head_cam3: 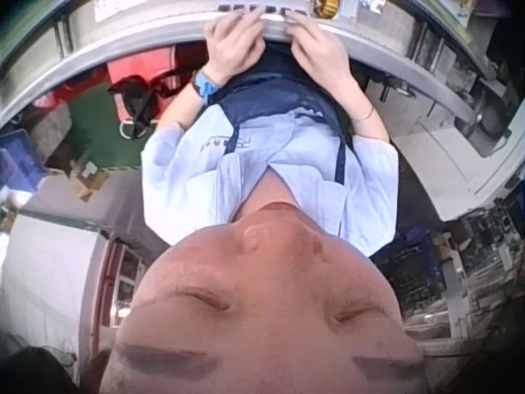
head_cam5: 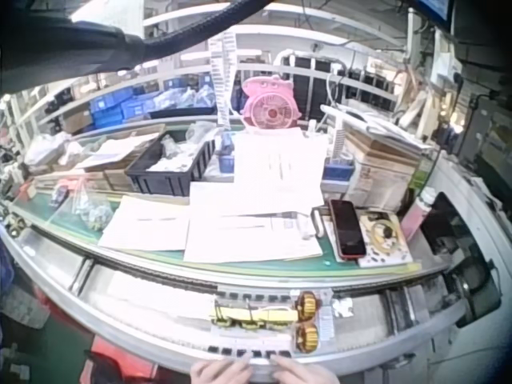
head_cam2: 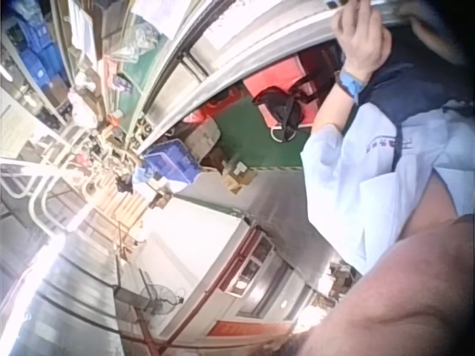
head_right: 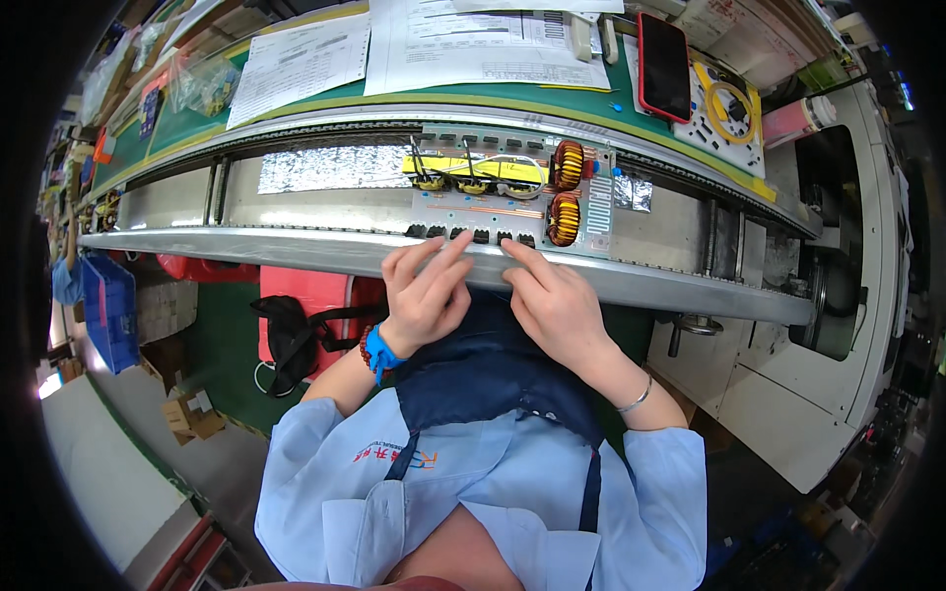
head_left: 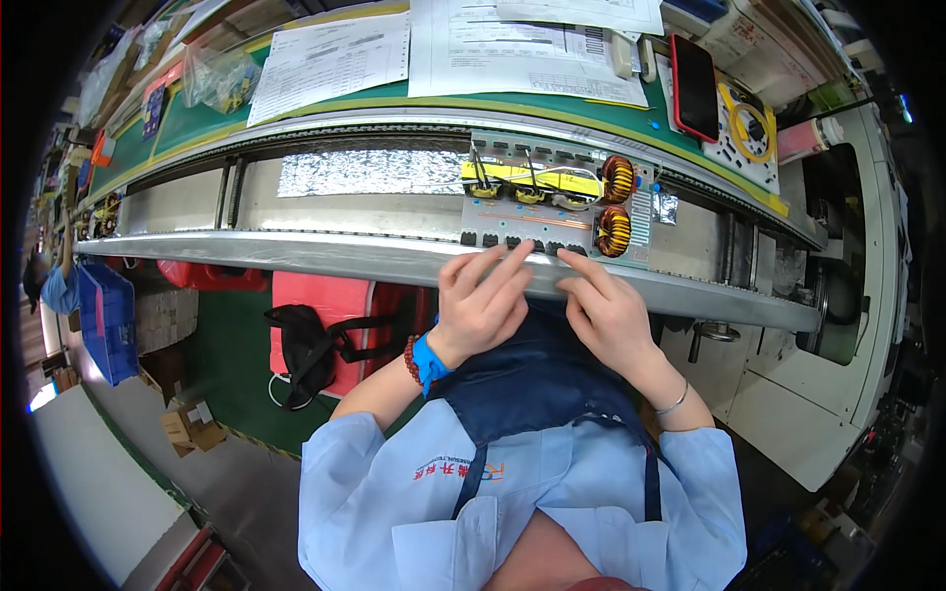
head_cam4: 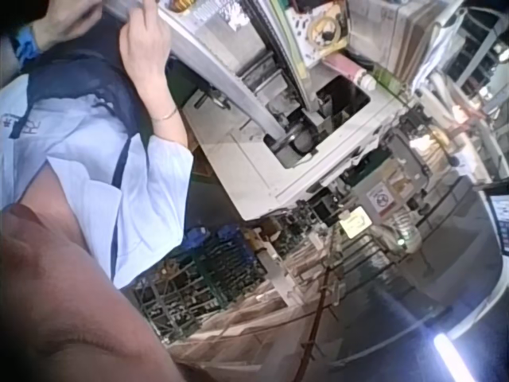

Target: The person sorts small electronic components, including resistors and capacitors, from a plastic bag onto a workbench. They then gather the components and place them back into the bag, repeating the process of emptying and repacking the bag multiple times.

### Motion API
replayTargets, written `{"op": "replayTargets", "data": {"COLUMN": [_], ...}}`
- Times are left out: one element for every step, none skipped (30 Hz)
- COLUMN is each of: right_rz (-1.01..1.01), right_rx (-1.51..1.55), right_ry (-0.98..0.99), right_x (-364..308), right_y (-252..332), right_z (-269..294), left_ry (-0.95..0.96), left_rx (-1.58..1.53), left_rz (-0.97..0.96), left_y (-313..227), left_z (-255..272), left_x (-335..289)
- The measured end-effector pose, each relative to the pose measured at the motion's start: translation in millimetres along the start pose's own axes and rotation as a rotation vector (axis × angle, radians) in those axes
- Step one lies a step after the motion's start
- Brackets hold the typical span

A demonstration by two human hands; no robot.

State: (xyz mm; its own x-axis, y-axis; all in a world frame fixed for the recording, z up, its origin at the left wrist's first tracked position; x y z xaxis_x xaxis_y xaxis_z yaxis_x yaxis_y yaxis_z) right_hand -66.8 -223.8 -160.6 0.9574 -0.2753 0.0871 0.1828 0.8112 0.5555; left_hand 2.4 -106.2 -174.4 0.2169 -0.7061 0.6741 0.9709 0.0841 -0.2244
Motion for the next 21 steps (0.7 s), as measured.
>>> {"op": "replayTargets", "data": {"right_rz": [0.003, 0.007, 0.009, -0.001, -0.012, -0.022, -0.037, -0.051, -0.065, -0.036, -0.027, -0.018, -0.017, -0.016, -0.015, -0.014, -0.013, -0.012, -0.012, -0.013, -0.014], "right_rx": [-0.001, -0.002, -0.004, 0.018, 0.039, 0.061, 0.063, 0.065, 0.067, 0.059, 0.03, 0.0, -0.019, -0.038, -0.057, -0.077, -0.097, -0.117, -0.141, -0.165, -0.189], "right_ry": [-0.004, -0.008, -0.011, -0.008, -0.004, 0.001, -0.071, -0.143, -0.215, -0.281, -0.327, -0.373, -0.363, -0.353, -0.343, -0.315, -0.286, -0.258, -0.267, -0.276, -0.285], "right_x": [0.0, 0.0, 0.1, 1.0, 2.0, 3.4, 6.5, 12.3, 19.2, 27.3, 37.0, 45.5, 54.4, 62.2, 67.0, 69.4, 70.2, 70.2, 67.7, 63.3, 59.4], "right_y": [-0.1, -0.2, -0.4, -2.1, -4.0, -5.5, -7.1, -9.3, -11.6, -12.3, -12.8, -12.0, -11.1, -9.9, -9.9, -13.0, -18.4, -22.7, -25.0, -26.6, -27.7], "right_z": [0.3, 0.7, 1.0, 2.6, 5.4, 8.3, 16.2, 24.5, 32.6, 41.3, 46.7, 51.1, 51.8, 52.1, 52.5, 49.8, 46.1, 44.0, 45.4, 47.2, 49.1], "left_ry": [0.017, 0.034, 0.051, 0.053, 0.055, 0.056, 0.041, 0.025, 0.009, -0.004, -0.017, -0.03, -0.054, -0.049, -0.044, -0.038, -0.042, -0.011, 0.021, 0.053, 0.052], "left_rx": [-0.01, -0.02, -0.03, -0.038, -0.046, -0.054, -0.06, -0.065, -0.071, -0.075, -0.075, -0.075, -0.055, -0.038, -0.022, -0.005, 0.016, 0.036, 0.056, 0.077, 0.087], "left_rz": [-0.02, -0.04, -0.061, -0.057, -0.053, -0.049, -0.041, -0.032, -0.023, -0.02, -0.017, -0.015, -0.024, -0.024, -0.024, -0.021, -0.021, -0.041, -0.058, -0.076, -0.102], "left_y": [-2.7, -5.3, -7.4, -7.2, -7.0, -6.7, -6.6, -6.1, -5.1, -3.4, -0.5, 2.7, 5.5, 9.1, 12.7, 16.3, 18.9, 21.4, 24.2, 26.3, 26.7], "left_z": [-2.6, -5.3, -7.7, -8.9, -10.3, -11.5, -8.9, -6.0, -2.6, -0.2, 2.1, 2.4, 1.9, -0.8, -3.5, -6.4, -9.2, -13.1, -17.0, -20.5, -21.0], "left_x": [2.4, 4.8, 6.3, 6.4, 5.9, 5.9, 10.0, 15.0, 21.2, 29.5, 38.4, 45.4, 50.7, 56.9, 63.5, 69.1, 74.2, 76.8, 77.4, 78.5, 80.9]}}
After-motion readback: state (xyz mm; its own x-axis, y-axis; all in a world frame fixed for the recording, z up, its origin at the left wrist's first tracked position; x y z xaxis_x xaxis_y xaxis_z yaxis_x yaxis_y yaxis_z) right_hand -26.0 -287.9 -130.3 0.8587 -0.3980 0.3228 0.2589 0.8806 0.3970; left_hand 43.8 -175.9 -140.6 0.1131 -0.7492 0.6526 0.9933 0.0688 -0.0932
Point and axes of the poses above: each hand's wrist, its own x-axis towards the middle knuckle, its own z-axis out of the back of the hand, y = z × x, the point moved 7 cm from there along x, towards the middle knuckle, and after that the axes turned 13 degrees about -z, right-handed, at the moved point
